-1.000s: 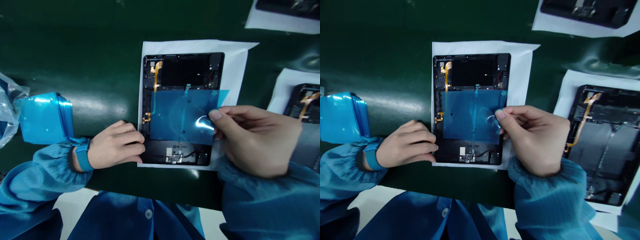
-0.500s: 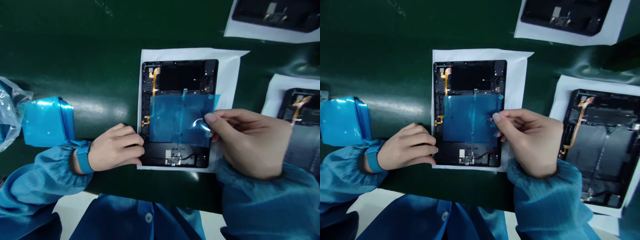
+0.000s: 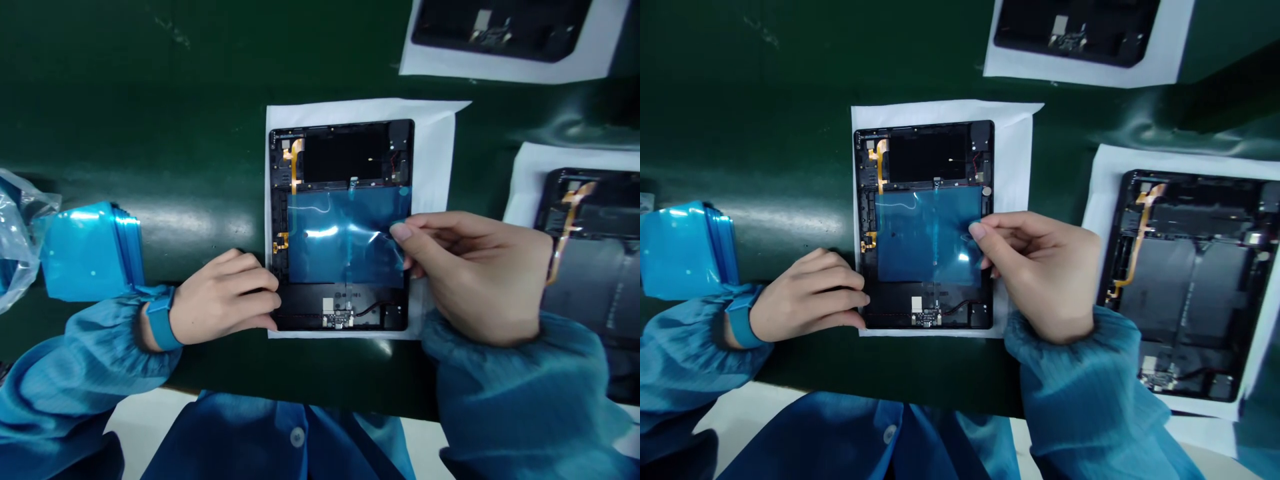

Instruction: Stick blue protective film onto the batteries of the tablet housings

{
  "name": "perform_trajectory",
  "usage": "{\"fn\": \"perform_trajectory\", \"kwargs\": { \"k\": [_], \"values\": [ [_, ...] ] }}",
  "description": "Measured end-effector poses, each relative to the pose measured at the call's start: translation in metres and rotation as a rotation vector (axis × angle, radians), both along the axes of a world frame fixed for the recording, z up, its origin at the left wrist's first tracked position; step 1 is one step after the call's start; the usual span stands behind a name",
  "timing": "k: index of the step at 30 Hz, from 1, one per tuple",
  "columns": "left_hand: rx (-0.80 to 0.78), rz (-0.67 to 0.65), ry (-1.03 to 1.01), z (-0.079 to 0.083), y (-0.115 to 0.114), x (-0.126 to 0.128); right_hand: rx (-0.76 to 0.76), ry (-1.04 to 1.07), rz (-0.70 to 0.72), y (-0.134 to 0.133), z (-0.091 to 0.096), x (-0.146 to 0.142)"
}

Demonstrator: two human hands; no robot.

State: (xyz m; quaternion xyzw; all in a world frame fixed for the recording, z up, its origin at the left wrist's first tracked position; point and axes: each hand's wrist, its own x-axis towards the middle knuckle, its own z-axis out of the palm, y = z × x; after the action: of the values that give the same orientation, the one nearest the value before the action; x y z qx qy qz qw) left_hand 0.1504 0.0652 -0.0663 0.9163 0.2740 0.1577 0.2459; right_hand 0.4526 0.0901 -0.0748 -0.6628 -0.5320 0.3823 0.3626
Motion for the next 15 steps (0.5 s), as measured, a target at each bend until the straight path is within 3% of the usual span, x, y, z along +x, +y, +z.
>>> {"fn": "perform_trajectory", "kwargs": {
  "k": [8, 15],
  "values": [
    [-0.018, -0.014, 0.006, 0.005, 0.003, -0.001, 0.027, 0.022, -0.007, -0.001, 0.002, -0.001],
    [0.006, 0.085, 0.149, 0.028, 0.006, 0.005, 0.084, -0.072, 0.038, -0.006, 0.006, -0.003]
  ]
}}
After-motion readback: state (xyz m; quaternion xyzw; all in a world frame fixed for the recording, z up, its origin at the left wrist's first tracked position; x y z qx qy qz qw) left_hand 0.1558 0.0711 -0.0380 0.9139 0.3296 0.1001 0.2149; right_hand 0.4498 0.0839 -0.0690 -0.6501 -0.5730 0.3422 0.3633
